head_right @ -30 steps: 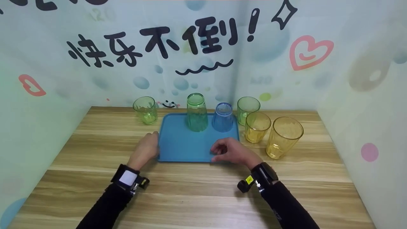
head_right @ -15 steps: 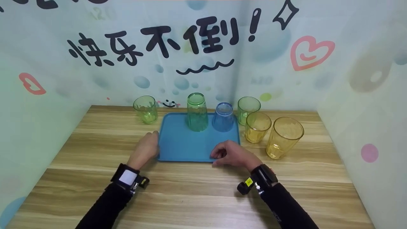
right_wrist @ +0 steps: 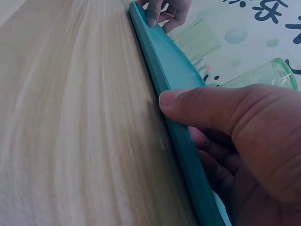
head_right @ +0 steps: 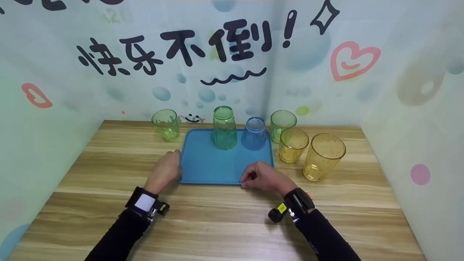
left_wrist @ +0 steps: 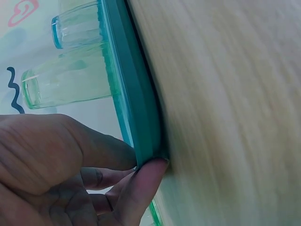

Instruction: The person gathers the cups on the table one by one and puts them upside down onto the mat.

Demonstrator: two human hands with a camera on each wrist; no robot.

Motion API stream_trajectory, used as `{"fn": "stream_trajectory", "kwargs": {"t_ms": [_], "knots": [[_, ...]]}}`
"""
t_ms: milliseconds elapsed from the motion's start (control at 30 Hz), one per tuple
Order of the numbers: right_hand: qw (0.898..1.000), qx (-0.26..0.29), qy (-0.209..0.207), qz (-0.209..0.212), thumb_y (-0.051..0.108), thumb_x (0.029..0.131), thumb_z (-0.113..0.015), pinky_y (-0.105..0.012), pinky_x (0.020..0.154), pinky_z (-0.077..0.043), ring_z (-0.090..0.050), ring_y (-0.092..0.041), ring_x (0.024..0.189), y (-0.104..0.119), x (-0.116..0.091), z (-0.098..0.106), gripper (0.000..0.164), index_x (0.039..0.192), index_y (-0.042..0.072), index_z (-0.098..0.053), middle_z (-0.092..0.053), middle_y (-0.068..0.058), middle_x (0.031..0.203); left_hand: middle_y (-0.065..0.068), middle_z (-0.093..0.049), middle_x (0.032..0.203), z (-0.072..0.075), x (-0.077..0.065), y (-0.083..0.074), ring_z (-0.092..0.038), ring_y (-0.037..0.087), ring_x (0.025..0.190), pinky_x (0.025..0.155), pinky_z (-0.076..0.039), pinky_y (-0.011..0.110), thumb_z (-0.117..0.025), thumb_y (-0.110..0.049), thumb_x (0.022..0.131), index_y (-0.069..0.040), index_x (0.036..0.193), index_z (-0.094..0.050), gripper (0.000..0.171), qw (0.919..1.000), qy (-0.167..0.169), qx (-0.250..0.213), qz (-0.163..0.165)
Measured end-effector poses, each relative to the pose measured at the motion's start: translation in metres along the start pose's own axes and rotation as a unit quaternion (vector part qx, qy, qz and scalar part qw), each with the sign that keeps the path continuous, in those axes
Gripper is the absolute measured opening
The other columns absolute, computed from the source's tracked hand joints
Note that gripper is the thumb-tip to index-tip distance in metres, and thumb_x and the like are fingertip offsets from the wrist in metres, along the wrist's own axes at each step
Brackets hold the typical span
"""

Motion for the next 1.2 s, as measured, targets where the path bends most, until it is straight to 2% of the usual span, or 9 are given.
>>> {"fn": "stream_trajectory", "kwargs": {"t_ms": [233, 367, 500, 733, 933, 1100, 1200], "knots": [[1.000, 0.011, -0.005, 0.006, 0.012, 0.087, -0.080, -0.029, 0.072, -0.049, -0.061, -0.018, 0.084, -0.002, -0.002, 0.000, 0.010, 0.097, 0.013, -0.079, -0.072, 0.006, 0.094, 0.027, -0.062, 0.102, 0.003, 0.001, 0.005, -0.064, 0.040, 0.092, 0.077, -0.055, 0.048, -0.058, 0.011, 0.088, 0.011, 0.113, -0.061, 0.026, 0.9996, 0.001, -0.016, -0.023], [1.000, 0.019, -0.007, 0.010, 0.011, 0.087, -0.080, -0.029, 0.074, -0.048, -0.060, -0.019, 0.086, -0.003, -0.003, 0.000, 0.009, 0.097, 0.012, -0.079, -0.072, 0.005, 0.094, 0.023, -0.066, 0.099, 0.004, 0.005, 0.010, -0.066, 0.037, 0.092, 0.076, -0.056, 0.048, -0.061, 0.009, 0.086, 0.007, 0.109, -0.064, 0.023, 0.9992, 0.012, -0.033, -0.020], [1.000, 0.022, -0.011, 0.012, 0.010, 0.087, -0.080, -0.029, 0.075, -0.048, -0.060, -0.020, 0.087, -0.003, -0.004, 0.001, 0.009, 0.096, 0.012, -0.078, -0.071, 0.005, 0.094, 0.021, -0.067, 0.099, 0.006, 0.008, 0.014, -0.066, 0.034, 0.091, 0.076, -0.056, 0.046, -0.062, 0.007, 0.086, 0.006, 0.113, -0.062, 0.027, 0.9980, 0.028, -0.054, -0.016], [0.999, 0.026, -0.016, 0.015, 0.010, 0.087, -0.080, -0.030, 0.076, -0.047, -0.060, -0.020, 0.088, -0.006, -0.005, 0.000, 0.009, 0.096, 0.012, -0.078, -0.071, 0.004, 0.094, 0.014, -0.064, 0.096, 0.009, 0.012, 0.021, -0.061, 0.028, 0.082, 0.068, -0.053, 0.039, -0.069, -0.005, 0.089, 0.002, 0.113, -0.061, 0.026, 0.9924, 0.051, -0.112, 0.003], [0.999, 0.029, -0.014, 0.012, 0.010, 0.087, -0.080, -0.029, 0.074, -0.047, -0.060, -0.021, 0.085, -0.008, -0.005, -0.001, 0.010, 0.097, 0.012, -0.078, -0.071, 0.003, 0.093, 0.009, -0.061, 0.091, 0.006, 0.019, 0.034, -0.059, 0.024, 0.078, 0.065, -0.050, 0.036, -0.072, -0.021, 0.094, -0.001, 0.108, -0.060, 0.027, 0.9864, 0.048, -0.154, 0.032], [0.999, 0.034, -0.011, 0.015, 0.010, 0.087, -0.079, -0.029, 0.075, -0.046, -0.060, -0.022, 0.085, -0.007, -0.004, -0.002, 0.010, 0.097, 0.012, -0.078, -0.072, 0.002, 0.094, 0.012, -0.060, 0.088, 0.011, 0.029, 0.044, -0.055, 0.022, 0.071, 0.060, -0.046, 0.035, -0.073, -0.037, 0.094, -0.001, 0.104, -0.059, 0.040, 0.9817, 0.039, -0.173, 0.069], [0.999, 0.041, -0.014, 0.020, 0.009, 0.087, -0.079, -0.029, 0.074, -0.047, -0.060, -0.022, 0.084, -0.006, -0.003, -0.002, 0.010, 0.097, 0.011, -0.078, -0.072, 0.001, 0.094, 0.017, -0.063, 0.101, 0.015, 0.035, 0.049, -0.059, 0.026, 0.080, 0.068, -0.050, 0.038, -0.073, -0.042, 0.093, 0.002, 0.114, -0.058, 0.052, 0.9792, 0.015, -0.186, 0.079]]}}
Point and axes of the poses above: each hand's wrist, its own x-axis towards the middle knuckle, its own z-axis out of the back of the hand, y = z × x, the point moved 1 cm from there along x, towards the middle knuckle
